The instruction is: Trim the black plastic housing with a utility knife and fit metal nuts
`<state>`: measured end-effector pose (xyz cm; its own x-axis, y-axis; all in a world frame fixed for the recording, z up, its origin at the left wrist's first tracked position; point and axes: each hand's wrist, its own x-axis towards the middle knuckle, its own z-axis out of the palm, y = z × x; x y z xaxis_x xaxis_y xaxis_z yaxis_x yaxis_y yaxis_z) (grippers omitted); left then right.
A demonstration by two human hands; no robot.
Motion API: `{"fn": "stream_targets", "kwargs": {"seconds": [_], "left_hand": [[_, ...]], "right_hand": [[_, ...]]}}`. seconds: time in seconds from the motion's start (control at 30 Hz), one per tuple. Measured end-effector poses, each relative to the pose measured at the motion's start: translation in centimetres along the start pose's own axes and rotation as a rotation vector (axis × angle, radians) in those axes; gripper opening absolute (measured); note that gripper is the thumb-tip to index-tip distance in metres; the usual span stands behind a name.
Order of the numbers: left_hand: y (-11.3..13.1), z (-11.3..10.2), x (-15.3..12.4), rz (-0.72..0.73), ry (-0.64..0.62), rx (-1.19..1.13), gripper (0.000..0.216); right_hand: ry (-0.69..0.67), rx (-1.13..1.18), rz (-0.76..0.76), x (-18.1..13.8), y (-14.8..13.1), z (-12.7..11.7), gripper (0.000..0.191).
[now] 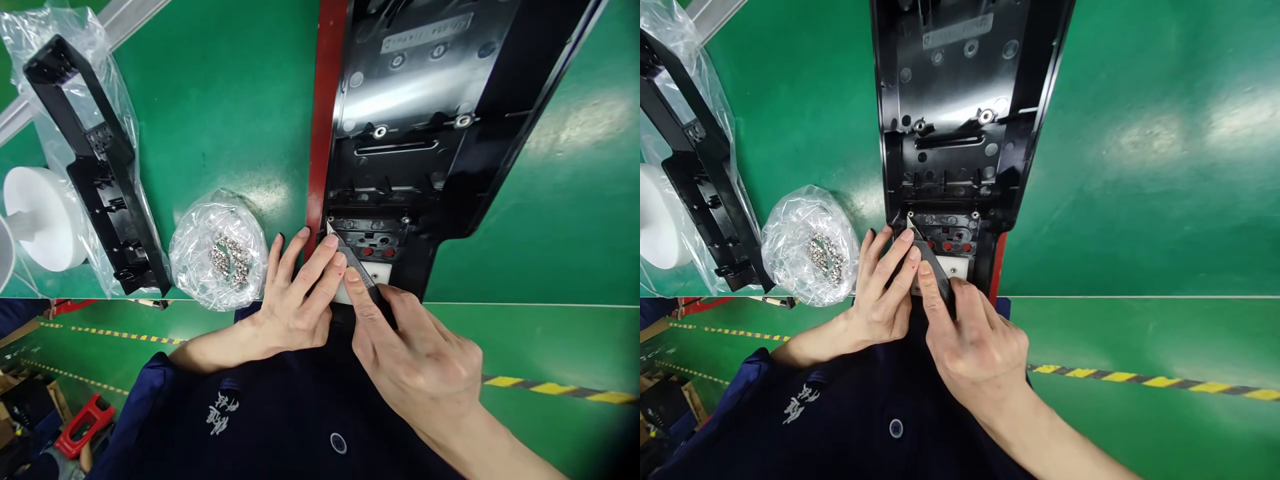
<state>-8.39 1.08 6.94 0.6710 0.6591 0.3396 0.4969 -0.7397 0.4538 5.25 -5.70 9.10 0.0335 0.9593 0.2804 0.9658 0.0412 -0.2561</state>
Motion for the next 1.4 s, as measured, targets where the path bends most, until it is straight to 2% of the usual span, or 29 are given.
{"fn": "stream_targets", "kwargs": {"seconds": [0.1,0.23,0.5,0.87,1.03,1.23,1.4], "left_hand": [[0.0,0.0,0.0,-0.002,-0.01,0.007,0.045],[0.0,-0.1,0.0,-0.005,-0.02,0.001,0.046],[0.0,-0.2,0.0,-0.001,-0.033,0.0,0.046],[0.1,-1.0,0.1,-0.01,-0.142,0.072,0.046],[-0.1,-1.1,0.0,-0.031,-0.188,0.071,0.051],[-0.1,-0.9,0.1,-0.048,-0.184,0.045,0.054],[-0.1,-1.1,0.0,-0.068,-0.222,0.04,0.055]], "right_hand": [[-0.033,0.008,-0.007,0.2,0.0,0.0,0.042],[-0.001,0.013,-0.004,0.4,0.1,0.0,0.044],[-0.025,0.027,-0.012,0.4,0.2,-0.3,0.043],[-0.052,-0.01,-0.009,0.3,-0.4,-0.4,0.038],[-0.045,-0.021,0.002,0.3,-0.6,0.0,0.04],[-0.031,-0.031,0.014,0.5,-0.7,0.1,0.044],[0.022,-0.038,0.038,0.7,-1.3,0.5,0.035]]}}
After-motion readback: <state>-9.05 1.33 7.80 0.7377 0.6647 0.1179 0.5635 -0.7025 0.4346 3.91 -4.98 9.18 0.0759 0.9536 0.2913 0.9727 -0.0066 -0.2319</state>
